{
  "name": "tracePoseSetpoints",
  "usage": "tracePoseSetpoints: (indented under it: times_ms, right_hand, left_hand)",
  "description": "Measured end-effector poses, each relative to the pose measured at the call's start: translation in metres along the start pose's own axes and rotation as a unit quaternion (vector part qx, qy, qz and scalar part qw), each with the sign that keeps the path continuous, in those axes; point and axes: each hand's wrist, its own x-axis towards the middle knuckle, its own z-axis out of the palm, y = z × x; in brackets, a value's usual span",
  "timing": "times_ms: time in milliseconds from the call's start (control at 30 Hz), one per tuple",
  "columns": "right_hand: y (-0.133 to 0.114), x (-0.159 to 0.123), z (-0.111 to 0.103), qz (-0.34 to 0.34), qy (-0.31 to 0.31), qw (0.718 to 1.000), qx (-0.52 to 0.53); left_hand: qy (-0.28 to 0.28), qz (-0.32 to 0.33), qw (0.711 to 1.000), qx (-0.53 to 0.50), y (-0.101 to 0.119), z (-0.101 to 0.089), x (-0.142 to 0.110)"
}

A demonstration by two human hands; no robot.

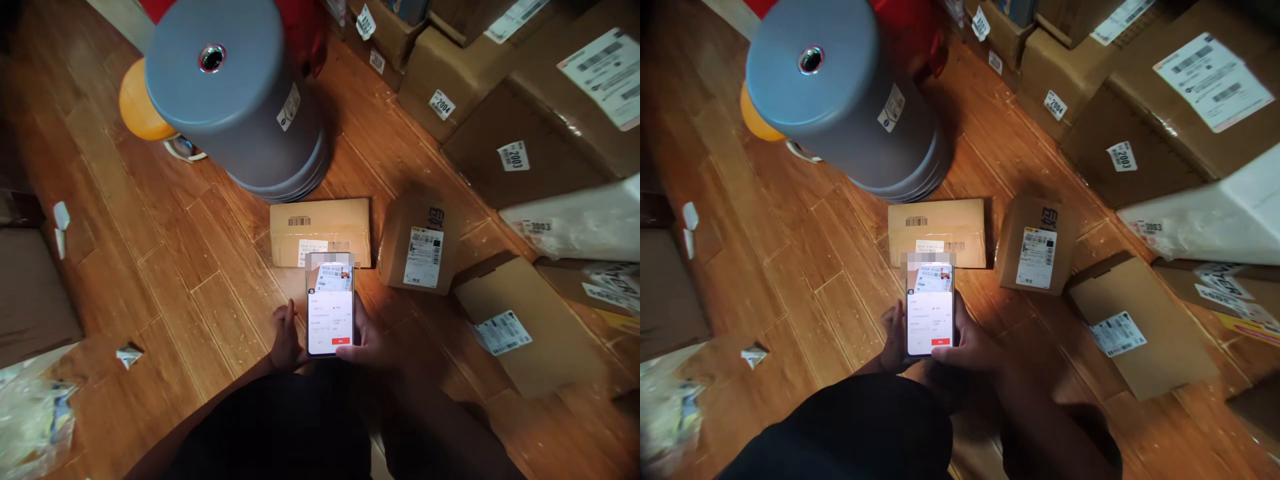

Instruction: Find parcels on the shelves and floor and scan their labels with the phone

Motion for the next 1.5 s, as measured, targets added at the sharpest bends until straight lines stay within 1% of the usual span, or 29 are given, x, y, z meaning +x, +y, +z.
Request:
tracePoseSetpoints:
  times_ms: [33,67,100,167,300,433,500,633,700,800,900,1033,1233,1300,1400,1467,1500]
  right_hand:
    - [-0.005,-0.001,-0.004,0.000,0.006,1.000,-0.016]
    - [-0.009,-0.003,-0.008,0.006,0.013,0.999,-0.035]
    - [-0.013,-0.004,-0.011,0.014,0.021,0.998,-0.051]
    - [-0.017,-0.009,-0.017,0.022,0.037,0.997,-0.067]
    - [-0.022,-0.022,-0.034,0.001,0.080,0.992,-0.096]
    - [-0.031,-0.035,-0.056,0.019,0.137,0.978,-0.156]
    - [-0.034,-0.040,-0.065,0.003,0.154,0.975,-0.163]
    - [-0.034,-0.043,-0.075,-0.049,0.178,0.973,-0.134]
    - [-0.033,-0.043,-0.077,-0.055,0.184,0.973,-0.129]
    - [-0.035,-0.043,-0.077,-0.056,0.185,0.972,-0.135]
    - [-0.038,-0.043,-0.075,-0.063,0.181,0.971,-0.145]
    - [-0.041,-0.042,-0.073,-0.051,0.173,0.977,-0.116]
    - [-0.042,-0.044,-0.075,-0.054,0.174,0.981,-0.065]
    - [-0.046,-0.045,-0.074,-0.060,0.158,0.985,-0.018]
    - [-0.053,-0.047,-0.075,-0.086,0.127,0.987,0.057]
    - [-0.057,-0.048,-0.083,-0.092,0.115,0.987,0.069]
    - [-0.059,-0.049,-0.090,-0.089,0.109,0.988,0.068]
  left_hand:
    - [-0.005,0.024,1.000,0.013,-0.004,-0.002,0.002]
    - [-0.006,0.035,0.999,0.028,-0.007,-0.003,0.005]
    - [0.002,0.027,0.999,0.043,-0.009,-0.003,0.008]
    - [0.034,-0.025,0.997,0.064,-0.013,-0.003,0.017]
    - [0.122,-0.107,0.985,0.063,-0.018,-0.002,0.041]
    - [0.217,-0.190,0.957,0.024,-0.025,-0.001,0.066]
    - [0.241,-0.218,0.946,0.012,-0.030,0.000,0.076]
    - [0.238,-0.235,0.942,-0.006,-0.037,0.000,0.096]
    - [0.231,-0.250,0.940,-0.023,-0.036,0.001,0.108]
    - [0.230,-0.285,0.929,-0.046,-0.033,0.003,0.125]
    - [0.235,-0.306,0.921,-0.057,-0.031,0.006,0.135]
    - [0.229,-0.293,0.927,-0.054,-0.030,0.012,0.136]
    - [0.221,-0.271,0.937,-0.012,-0.031,0.016,0.135]
    - [0.216,-0.272,0.938,0.002,-0.031,0.014,0.135]
    - [0.197,-0.277,0.940,0.017,-0.030,0.004,0.136]
    - [0.188,-0.293,0.937,0.023,-0.025,-0.003,0.139]
    - [0.192,-0.306,0.932,0.029,-0.019,-0.007,0.141]
